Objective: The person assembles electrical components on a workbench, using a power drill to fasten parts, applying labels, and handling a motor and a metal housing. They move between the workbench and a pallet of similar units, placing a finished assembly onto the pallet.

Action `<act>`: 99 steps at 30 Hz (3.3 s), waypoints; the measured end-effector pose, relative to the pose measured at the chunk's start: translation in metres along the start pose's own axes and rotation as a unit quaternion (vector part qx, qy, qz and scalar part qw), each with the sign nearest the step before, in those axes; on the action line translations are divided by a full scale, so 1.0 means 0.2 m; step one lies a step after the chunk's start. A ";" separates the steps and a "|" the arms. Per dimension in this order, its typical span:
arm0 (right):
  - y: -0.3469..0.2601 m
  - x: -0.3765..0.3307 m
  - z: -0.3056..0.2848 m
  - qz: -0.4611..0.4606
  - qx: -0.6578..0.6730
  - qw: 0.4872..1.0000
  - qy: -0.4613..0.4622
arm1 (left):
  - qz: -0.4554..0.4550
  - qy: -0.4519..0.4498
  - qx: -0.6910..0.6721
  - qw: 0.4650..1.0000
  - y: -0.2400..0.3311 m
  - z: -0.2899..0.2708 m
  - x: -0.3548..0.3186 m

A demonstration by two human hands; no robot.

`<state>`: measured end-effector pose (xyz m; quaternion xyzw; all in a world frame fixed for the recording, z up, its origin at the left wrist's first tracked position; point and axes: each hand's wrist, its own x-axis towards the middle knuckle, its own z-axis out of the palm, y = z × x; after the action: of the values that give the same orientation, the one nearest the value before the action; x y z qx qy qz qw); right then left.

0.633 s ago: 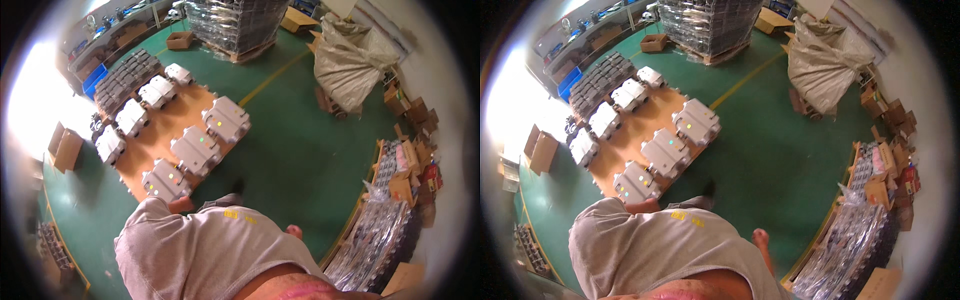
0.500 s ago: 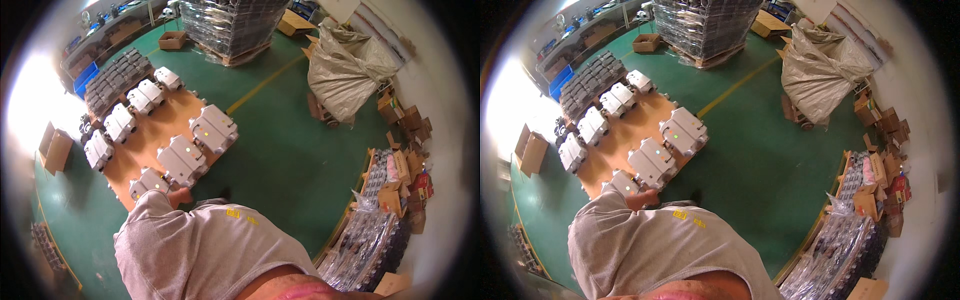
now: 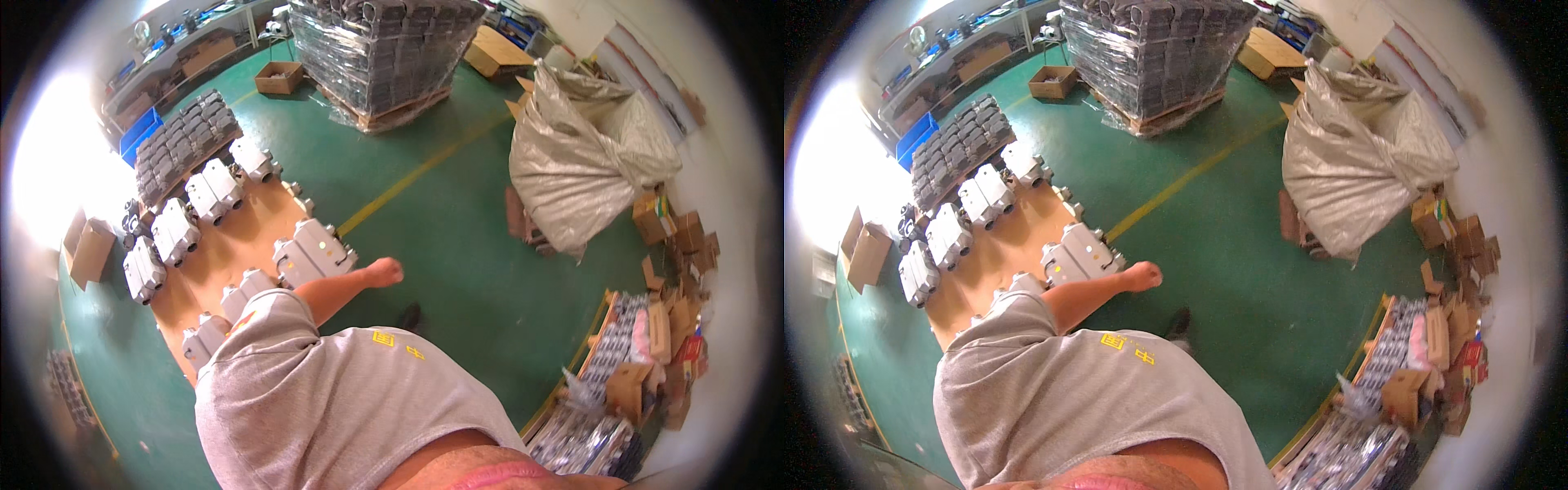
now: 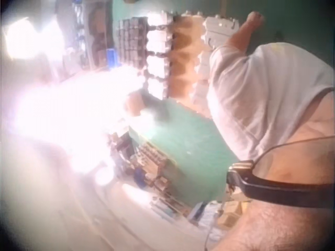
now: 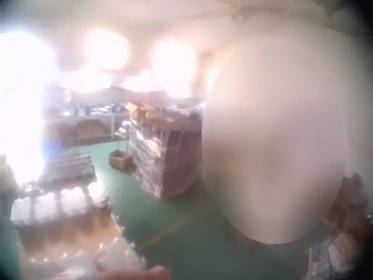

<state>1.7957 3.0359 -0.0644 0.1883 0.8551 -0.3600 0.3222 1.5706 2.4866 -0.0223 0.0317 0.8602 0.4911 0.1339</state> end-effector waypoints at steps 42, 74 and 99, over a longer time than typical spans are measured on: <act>-5.76 3.72 1.03 -0.396 -0.250 0.858 -0.212 | -0.488 0.283 -0.094 0.820 -1.62 -2.93 1.29; -8.80 4.09 3.61 -0.305 -0.348 0.835 -0.298 | -0.450 0.482 -0.205 0.723 -3.79 -6.70 1.14; -11.96 4.17 5.85 0.014 0.428 0.892 -0.148 | -0.402 0.374 -0.241 0.800 -5.31 -9.84 1.27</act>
<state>0.3544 0.6469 -0.0779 0.2651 0.5580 -0.7101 0.3379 0.8932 0.3405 -0.0310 -0.5362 0.6329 0.5584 -0.0095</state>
